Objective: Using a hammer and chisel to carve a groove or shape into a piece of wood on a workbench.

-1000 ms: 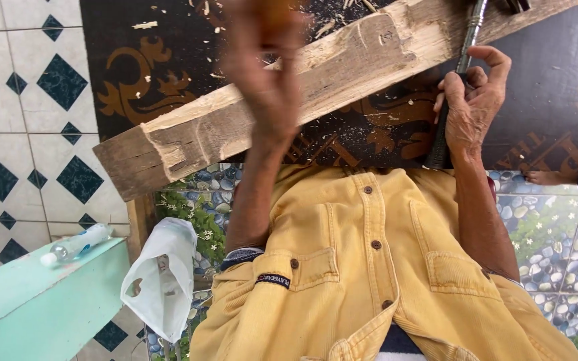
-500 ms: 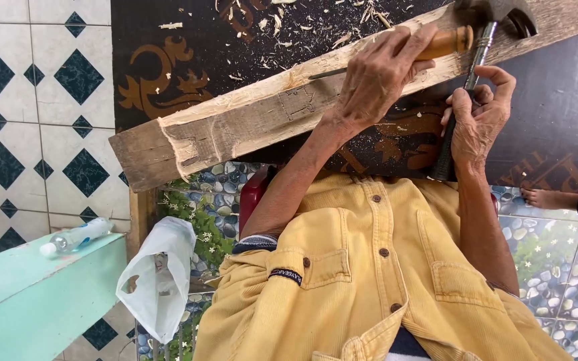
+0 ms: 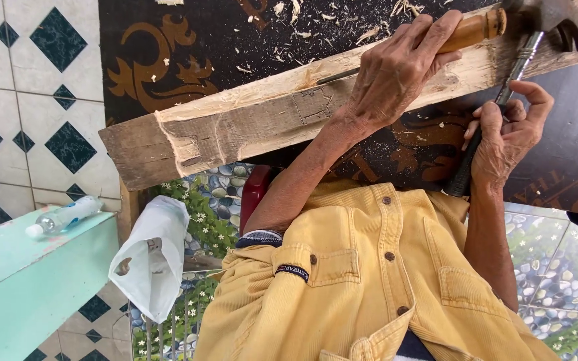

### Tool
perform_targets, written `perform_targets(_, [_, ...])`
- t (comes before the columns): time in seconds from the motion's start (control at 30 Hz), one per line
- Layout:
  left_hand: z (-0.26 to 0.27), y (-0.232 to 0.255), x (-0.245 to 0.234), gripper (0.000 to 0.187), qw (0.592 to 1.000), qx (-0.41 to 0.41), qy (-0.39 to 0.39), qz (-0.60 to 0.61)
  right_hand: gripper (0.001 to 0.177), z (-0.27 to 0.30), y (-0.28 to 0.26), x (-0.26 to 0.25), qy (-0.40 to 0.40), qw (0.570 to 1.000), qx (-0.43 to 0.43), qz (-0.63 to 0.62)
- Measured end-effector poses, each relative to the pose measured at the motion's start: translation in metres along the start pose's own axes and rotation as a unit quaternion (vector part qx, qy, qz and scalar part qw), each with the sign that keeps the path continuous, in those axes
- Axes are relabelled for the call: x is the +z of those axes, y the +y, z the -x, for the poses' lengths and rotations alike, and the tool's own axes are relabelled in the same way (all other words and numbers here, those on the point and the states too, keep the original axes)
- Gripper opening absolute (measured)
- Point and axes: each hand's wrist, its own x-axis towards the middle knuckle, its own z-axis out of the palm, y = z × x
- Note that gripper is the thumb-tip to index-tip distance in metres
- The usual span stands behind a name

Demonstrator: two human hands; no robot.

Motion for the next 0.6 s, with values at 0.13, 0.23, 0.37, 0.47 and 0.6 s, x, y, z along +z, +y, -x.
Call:
perform_targets(0.13, [-0.003, -0.003, -0.013, 0.062, 1.000, -0.015, -0.004, 0.015, 0.028, -0.002, 0.003, 0.001, 0.015, 1.000, 0.009, 0.013])
perform_targets(0.23, [-0.002, -0.012, -0.009, 0.058, 1.000, -0.005, -0.004, -0.002, 0.027, -0.004, 0.002, 0.004, -0.002, 1.000, 0.001, 0.014])
perform_targets(0.37, [0.006, -0.011, 0.008, 0.069, 1.000, -0.014, -0.015, 0.013, 0.030, -0.006, 0.002, 0.005, 0.006, 1.000, 0.019, 0.020])
perform_targets(0.47, [0.009, -0.012, 0.012, 0.067, 0.999, 0.005, -0.030, 0.013, 0.029, -0.006, 0.007, 0.005, -0.011, 1.000, 0.007, 0.020])
perform_targets(0.6, [0.001, -0.005, 0.002, 0.058, 0.999, 0.039, -0.032, -0.010, 0.028, -0.005, 0.013, 0.005, -0.004, 1.000, 0.010, 0.018])
